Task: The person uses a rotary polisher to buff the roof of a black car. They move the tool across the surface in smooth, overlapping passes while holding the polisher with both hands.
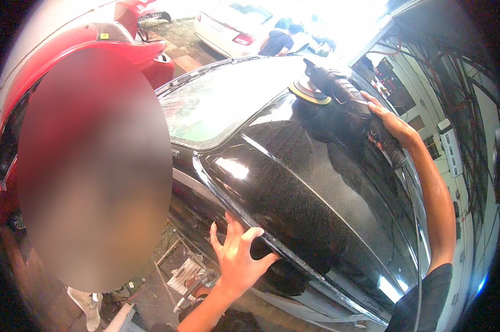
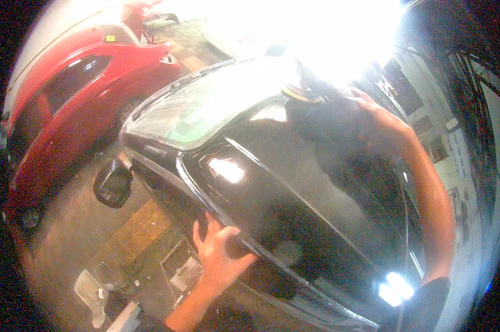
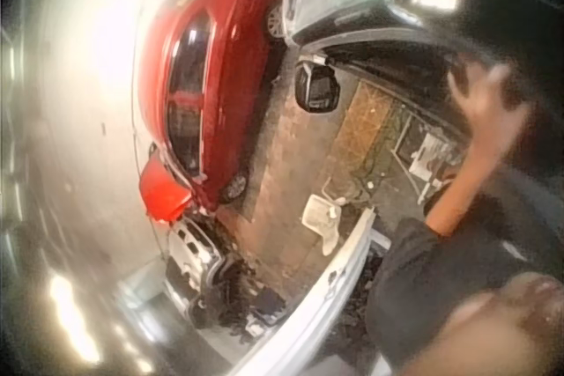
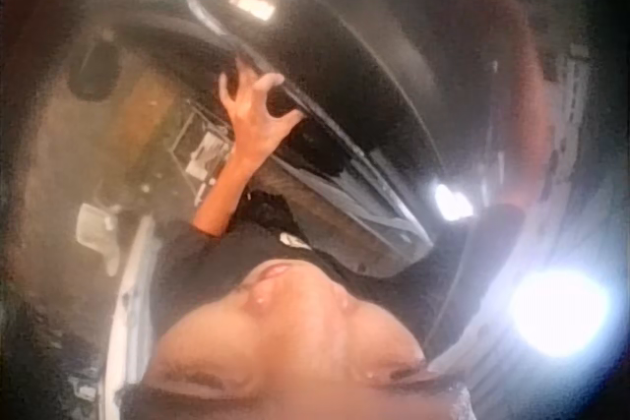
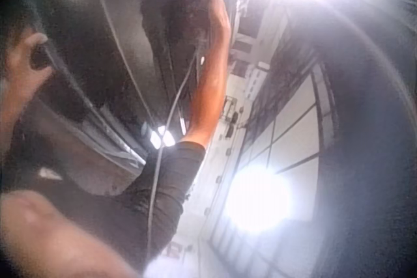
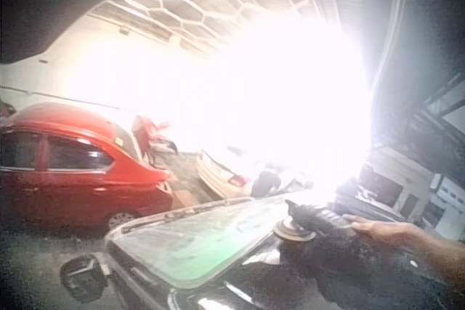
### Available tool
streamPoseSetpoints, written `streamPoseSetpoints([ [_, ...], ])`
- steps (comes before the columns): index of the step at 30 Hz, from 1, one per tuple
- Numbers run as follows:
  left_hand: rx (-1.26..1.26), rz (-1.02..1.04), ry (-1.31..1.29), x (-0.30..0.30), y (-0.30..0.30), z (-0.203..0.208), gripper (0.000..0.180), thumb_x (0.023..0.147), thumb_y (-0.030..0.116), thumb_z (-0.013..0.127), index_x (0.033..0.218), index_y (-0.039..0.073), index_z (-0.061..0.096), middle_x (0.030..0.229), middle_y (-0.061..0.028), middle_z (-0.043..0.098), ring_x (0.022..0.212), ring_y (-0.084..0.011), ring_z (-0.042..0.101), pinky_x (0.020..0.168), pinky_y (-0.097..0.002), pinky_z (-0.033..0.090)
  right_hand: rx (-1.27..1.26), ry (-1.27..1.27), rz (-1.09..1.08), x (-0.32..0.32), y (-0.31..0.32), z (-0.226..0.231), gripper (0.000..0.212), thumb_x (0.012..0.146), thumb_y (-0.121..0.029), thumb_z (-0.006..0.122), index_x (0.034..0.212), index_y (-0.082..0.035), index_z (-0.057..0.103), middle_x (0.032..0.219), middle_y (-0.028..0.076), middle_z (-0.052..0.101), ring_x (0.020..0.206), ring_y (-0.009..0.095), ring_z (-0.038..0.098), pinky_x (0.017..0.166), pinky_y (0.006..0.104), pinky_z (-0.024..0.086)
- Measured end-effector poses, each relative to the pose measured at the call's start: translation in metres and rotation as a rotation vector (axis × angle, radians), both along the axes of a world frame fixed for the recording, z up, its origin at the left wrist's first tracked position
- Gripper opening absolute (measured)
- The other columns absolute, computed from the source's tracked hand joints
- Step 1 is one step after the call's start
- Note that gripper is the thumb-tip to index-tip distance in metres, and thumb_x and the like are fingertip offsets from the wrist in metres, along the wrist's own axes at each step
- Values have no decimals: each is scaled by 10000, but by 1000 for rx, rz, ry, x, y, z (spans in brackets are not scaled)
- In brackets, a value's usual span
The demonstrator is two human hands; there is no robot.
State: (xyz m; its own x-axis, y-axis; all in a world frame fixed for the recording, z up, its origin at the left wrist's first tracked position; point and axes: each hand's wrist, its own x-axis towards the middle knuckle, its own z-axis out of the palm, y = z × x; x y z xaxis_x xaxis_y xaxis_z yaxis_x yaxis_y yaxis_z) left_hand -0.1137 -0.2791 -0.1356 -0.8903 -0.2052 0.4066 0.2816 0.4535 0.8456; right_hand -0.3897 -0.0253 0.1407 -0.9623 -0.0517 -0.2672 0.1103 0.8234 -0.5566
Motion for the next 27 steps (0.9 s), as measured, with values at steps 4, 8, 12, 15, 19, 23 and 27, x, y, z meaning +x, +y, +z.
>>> streamPoseSetpoints([
  [4,6,-27,7,-1,2,2,715,693,405,905,1245,158,523,1439,-364,494,1455,-491,371,1179,-654,68,-13,5,8,-18,21,-1,580,1076,-526,391,1605,-334,251,1030,88,611,592,130,591,395,258,499],
  [8,-5,-32,-13,-1,2,2,715,700,413,901,1247,158,517,1416,-369,512,1449,-500,375,1178,-656,66,-34,19,20,-37,37,-4,584,1076,-514,399,1607,-333,237,1020,99,606,577,130,591,384,259,503],
  [12,-4,-42,-20,-1,0,1,712,701,417,902,1242,155,519,1410,-373,516,1447,-502,377,1179,-655,65,-52,18,-38,-46,43,-3,596,1072,-512,408,1609,-331,223,1032,112,608,571,131,596,367,273,504],
  [15,1,-42,-23,-1,1,2,707,704,416,904,1237,153,521,1418,-375,509,1450,-500,375,1180,-652,64,-82,22,-55,-51,45,-3,597,1070,-508,413,1608,-333,223,1035,113,609,562,135,597,357,282,500],
  [19,8,-46,-25,0,2,0,699,708,417,905,1230,151,523,1431,-375,500,1452,-500,374,1182,-649,64,-42,39,-73,-53,38,-2,583,1072,-501,407,1604,-336,234,1017,115,616,544,141,590,353,285,497],
  [23,0,-53,-31,2,1,-1,705,704,414,907,1235,151,524,1432,-376,499,1450,-503,374,1179,-654,65,-20,54,-55,-57,34,-5,576,1072,-500,402,1600,-330,246,1015,121,621,527,145,584,351,286,489],
  [27,-11,-48,-36,2,0,3,706,704,406,905,1239,147,525,1429,-374,499,1445,-507,378,1174,-662,68,34,39,-85,-51,15,-3,572,1072,-499,403,1598,-329,254,1030,120,623,506,138,568,332,277,461],
])
